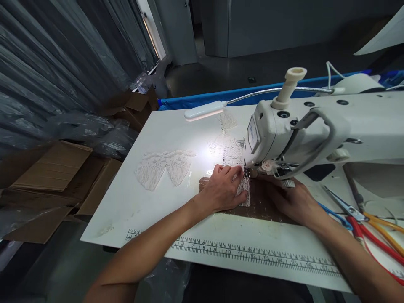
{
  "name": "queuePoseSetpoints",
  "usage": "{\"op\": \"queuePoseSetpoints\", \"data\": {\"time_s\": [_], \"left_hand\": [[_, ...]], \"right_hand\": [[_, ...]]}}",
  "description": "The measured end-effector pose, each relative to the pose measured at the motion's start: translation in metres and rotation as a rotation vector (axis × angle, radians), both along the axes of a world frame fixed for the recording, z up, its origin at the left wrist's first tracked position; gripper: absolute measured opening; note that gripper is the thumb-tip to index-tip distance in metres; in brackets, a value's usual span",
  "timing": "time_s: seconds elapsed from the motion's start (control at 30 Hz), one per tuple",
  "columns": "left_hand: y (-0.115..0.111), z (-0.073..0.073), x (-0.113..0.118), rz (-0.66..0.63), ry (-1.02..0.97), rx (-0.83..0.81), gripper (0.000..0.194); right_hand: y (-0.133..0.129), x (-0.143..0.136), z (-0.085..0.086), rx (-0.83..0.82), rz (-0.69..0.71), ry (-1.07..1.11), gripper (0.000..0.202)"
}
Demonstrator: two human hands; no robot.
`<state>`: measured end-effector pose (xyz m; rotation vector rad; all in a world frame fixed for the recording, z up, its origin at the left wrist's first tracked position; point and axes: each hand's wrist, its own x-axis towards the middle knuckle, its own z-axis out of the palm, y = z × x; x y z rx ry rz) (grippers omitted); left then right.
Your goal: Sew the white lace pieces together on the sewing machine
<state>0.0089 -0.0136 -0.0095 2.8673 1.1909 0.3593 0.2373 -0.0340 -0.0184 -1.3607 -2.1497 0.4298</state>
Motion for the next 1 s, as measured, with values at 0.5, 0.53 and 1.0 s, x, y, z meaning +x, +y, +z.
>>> {"op": "queuePoseSetpoints", "data": {"time_s": [0.5, 0.53, 1.0], "left_hand": [[0.004, 0.008, -0.027, -0.330, -0.254, -0.203, 0.020], [0.003, 0.008, -0.026, -0.315, -0.248, -0.201, 0.021], [0.005, 0.005, -0.019, -0.283, -0.481, -0.083, 0.026]], "right_hand": [[0.002, -0.002, 0.011, -0.075, 0.014, 0.041, 0.030], [0.003, -0.002, 0.010, -0.078, 0.031, 0.039, 0.032], [-0.011, -0.028, 0.012, -0.157, 0.194, 0.221, 0.022]]}}
